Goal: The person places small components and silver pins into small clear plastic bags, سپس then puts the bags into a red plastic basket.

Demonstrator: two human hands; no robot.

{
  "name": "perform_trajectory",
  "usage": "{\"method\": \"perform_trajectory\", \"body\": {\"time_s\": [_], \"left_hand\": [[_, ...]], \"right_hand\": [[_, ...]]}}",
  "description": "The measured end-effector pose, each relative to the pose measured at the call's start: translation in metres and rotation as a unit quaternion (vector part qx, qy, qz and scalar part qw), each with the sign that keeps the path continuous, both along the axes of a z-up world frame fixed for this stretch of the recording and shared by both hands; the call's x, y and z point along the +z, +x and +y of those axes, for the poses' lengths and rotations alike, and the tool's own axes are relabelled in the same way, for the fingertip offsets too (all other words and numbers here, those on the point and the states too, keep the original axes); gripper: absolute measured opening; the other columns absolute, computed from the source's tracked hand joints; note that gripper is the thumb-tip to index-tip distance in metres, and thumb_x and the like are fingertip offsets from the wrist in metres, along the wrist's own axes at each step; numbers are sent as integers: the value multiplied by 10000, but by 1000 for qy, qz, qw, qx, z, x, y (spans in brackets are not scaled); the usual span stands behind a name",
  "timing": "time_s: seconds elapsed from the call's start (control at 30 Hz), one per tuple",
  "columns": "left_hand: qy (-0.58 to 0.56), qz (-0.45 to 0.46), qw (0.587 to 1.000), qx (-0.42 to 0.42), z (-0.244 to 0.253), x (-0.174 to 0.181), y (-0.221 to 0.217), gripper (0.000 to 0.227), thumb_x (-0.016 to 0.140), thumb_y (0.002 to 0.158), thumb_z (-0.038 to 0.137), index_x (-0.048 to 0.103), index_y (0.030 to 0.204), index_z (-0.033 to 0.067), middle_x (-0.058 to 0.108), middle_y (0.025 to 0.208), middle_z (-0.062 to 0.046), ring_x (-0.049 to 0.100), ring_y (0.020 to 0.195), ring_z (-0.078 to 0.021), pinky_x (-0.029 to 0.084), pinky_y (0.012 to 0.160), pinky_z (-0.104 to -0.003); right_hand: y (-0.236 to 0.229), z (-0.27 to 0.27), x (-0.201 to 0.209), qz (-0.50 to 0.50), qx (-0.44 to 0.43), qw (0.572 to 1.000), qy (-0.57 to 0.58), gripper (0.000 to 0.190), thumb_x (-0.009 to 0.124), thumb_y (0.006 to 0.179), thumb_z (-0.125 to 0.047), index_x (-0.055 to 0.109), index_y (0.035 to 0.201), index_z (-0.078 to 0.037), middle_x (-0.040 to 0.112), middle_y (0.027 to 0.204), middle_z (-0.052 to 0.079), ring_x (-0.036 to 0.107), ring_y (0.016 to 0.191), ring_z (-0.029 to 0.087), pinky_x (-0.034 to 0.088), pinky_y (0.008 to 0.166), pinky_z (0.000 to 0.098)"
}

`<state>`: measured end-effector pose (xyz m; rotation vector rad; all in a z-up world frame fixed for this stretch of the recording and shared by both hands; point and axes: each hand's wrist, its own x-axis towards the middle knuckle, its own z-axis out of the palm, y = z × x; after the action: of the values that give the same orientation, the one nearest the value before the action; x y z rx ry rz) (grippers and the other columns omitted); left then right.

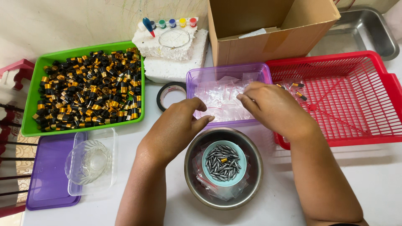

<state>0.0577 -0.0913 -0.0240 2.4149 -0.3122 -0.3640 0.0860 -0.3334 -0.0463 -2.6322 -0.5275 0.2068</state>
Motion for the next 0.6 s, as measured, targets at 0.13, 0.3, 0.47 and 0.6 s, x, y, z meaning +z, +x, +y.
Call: {"method": "perform_trajectory", "body": {"time_s": [0.13,0.3,0.47,0.6], "left_hand": [[27,-57,998,8,-1,-1,-3,331,657,987,240,661,1229,15,738,1131,-205,780,944,-329,612,811,-444],[18,-266,964,-19,-18,-16,-5,422,724,949,307,633,1267,44,729,1103,-155,740,988,-325,530,874,-456],[8,-415,909,-38,-38,-30,-6,679,849,813,360,568,1380,113,678,1256,-103,672,1151,-291,483,952,-422],[-127,-262,955,-52,-30,-12,-10,436,699,966,332,550,1327,138,754,1081,-33,647,842,-236,489,744,-368]], "right_hand": [[-1,-13,3,-37,-3,998,55,454,487,1084,-311,689,786,-35,732,1020,115,697,1030,374,552,889,469],[-4,-13,15,-61,37,984,165,331,517,1070,-218,752,903,-56,738,1058,127,711,1050,352,551,893,451],[-20,-4,29,-50,91,963,247,296,522,1054,-189,769,1011,-32,743,1096,160,720,1075,334,562,881,462],[-29,-12,36,31,93,943,317,388,481,1032,-249,734,1211,-16,726,1213,105,681,1134,196,539,952,313]]}}
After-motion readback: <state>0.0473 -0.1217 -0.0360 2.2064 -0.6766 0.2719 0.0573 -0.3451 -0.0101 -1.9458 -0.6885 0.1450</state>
